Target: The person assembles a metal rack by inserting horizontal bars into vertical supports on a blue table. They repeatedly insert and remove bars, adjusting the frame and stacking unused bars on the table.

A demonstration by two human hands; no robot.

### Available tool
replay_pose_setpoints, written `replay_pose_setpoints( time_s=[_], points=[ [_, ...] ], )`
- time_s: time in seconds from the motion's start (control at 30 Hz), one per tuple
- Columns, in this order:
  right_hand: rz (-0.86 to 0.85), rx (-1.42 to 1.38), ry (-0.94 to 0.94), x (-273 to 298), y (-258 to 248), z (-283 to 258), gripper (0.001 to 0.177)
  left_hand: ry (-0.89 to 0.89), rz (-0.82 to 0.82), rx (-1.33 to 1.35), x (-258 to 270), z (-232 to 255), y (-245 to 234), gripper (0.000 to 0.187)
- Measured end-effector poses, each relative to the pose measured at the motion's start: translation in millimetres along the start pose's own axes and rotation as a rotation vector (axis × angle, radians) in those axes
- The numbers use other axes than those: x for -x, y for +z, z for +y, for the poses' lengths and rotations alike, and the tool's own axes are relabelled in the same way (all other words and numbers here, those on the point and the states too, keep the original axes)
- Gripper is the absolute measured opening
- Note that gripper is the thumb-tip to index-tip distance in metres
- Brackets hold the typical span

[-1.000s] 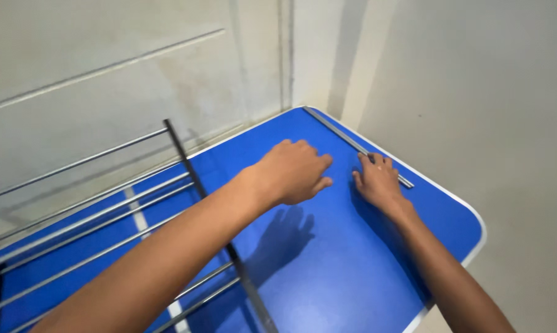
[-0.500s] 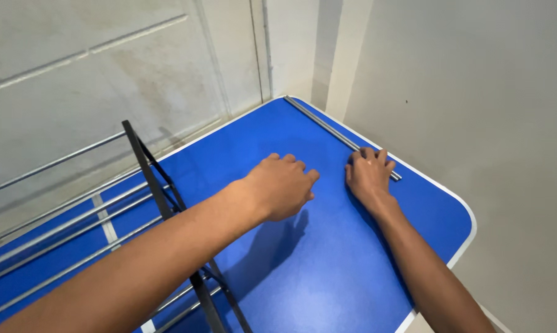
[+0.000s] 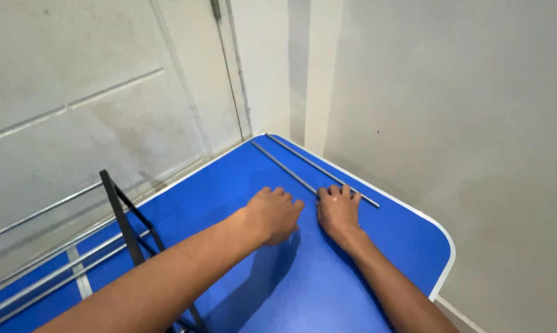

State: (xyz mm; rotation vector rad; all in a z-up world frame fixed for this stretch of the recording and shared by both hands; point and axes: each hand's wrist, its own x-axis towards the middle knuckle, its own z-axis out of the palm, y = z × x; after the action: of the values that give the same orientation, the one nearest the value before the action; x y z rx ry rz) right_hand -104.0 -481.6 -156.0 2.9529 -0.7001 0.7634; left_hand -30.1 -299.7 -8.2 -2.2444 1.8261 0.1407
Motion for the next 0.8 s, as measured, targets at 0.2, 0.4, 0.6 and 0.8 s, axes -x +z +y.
replay_pose_setpoints(
  time_s=[0.2, 0.4, 0.6, 0.8],
  points=[
    [-0.103, -0.074, -0.058, 6, 3, -12, 0.021, -0.007, -0.037, -0.007, -2, -4, 12, 0.047],
    [-0.242, -0.377, -0.006, 23, -56, -49, 0.023, -0.007, 0.153, -0.124, 2, -16, 20, 0.058],
    [0.091, -0.666, -0.160, 40, -131, -85, 0.016, 0.094, 0.493, -0.374, 37, -36, 4, 0.037],
    [0.029, -0.777, -0.161, 47, -197, -130, 0.015, 0.109, 0.683, -0.405, 137, -38, -43, 0.026]
  ],
)
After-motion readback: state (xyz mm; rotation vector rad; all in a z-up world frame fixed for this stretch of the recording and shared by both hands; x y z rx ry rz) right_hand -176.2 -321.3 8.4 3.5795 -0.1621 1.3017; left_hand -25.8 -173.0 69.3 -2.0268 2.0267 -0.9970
